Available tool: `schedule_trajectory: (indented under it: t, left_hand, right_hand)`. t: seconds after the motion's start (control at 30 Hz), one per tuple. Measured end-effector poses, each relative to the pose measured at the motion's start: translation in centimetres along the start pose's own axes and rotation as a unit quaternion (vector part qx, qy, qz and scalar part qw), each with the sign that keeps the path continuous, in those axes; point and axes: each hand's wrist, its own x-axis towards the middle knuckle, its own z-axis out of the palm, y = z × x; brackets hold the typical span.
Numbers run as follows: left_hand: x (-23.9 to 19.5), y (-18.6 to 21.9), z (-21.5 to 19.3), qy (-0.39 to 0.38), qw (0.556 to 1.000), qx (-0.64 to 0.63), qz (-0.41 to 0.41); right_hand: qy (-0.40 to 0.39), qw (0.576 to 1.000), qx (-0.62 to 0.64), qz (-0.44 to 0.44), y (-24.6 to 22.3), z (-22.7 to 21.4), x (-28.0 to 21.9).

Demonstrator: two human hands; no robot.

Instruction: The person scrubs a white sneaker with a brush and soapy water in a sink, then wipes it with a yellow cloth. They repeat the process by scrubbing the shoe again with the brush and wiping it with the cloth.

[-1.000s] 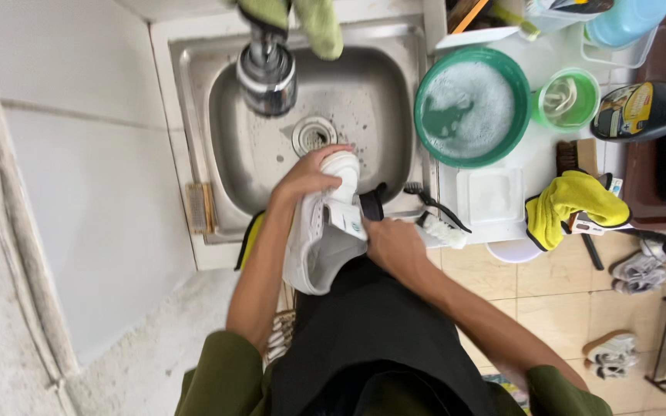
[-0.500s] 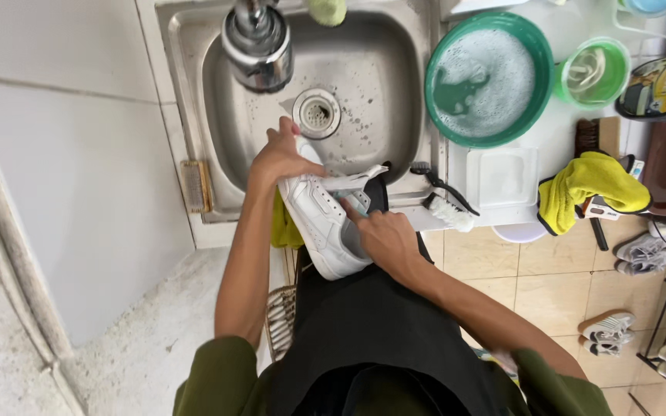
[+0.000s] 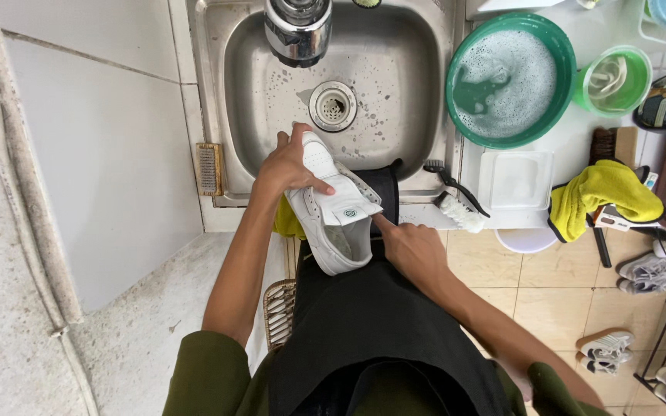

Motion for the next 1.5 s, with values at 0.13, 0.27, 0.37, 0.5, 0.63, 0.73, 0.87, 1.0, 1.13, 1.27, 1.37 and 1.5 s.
schedule_trajectory:
  t: [0.13,0.27,0.37,0.5,0.63,0.73,0.87,1.0,1.13,1.27,1.37,1.5]
  left_hand:
    - [-2.3,3.6,-0.9,0.0,0.998,0.054,-0.02]
    - [-4.6,5.5,-1.2,-0.033,0.997,0.042,-0.06]
    - [-3.3,4.9,0.0,-0.009,0.997,0.033,-0.074]
    - [0.4,2.2,2.5,0.021,0.997,0.002,-0.078]
    - [2.4,-0.4,3.6,0.042,0.996,-0.025,-0.068]
    - [3.7,-1.5,4.1,0.078,0.995,-0.03,-0.059]
    - [4.0,-0.4,3.2,0.108,0.993,-0.032,-0.024]
    - [11.0,-1.1,1.3,0.202,0.973,-0.059,0.092]
    - [15.3,-3.1,2.2,0.084,0.985,0.007,0.15]
    - [10.6,0.0,0.4,-0.007,0.983,0.039,0.18]
    - [7.6,1.2,0.1,-0.029,0.974,0.071,0.214]
    - [7.0,1.7,-0.7,-0.027,0.943,0.169,0.284]
  right_hand:
    - [0.019,0.999,-0.028,-0.011,0.1,1.1,1.4]
    - [0.056,0.995,-0.055,-0.062,0.1,5.0,2.6]
    - [0.047,0.994,-0.064,-0.073,0.3,5.5,2.6]
    - [0.044,0.993,-0.071,-0.085,0.1,4.0,3.1]
    - [0.037,0.992,-0.077,-0.091,-0.8,1.6,2.5]
    - [0.023,0.997,-0.033,-0.061,-0.9,-0.4,2.0]
    - [0.047,0.998,-0.012,-0.04,-0.1,0.0,2.9]
    - [0.129,0.99,0.055,-0.029,-1.2,-2.8,6.3]
    - [0.128,0.988,0.078,-0.023,-0.6,0.6,13.9]
    - [0.087,0.988,0.121,-0.033,0.8,1.7,17.3]
    - [0.042,0.989,0.138,-0.035,1.7,2.3,17.8]
    - [0.017,0.985,0.164,-0.044,3.7,2.6,17.1]
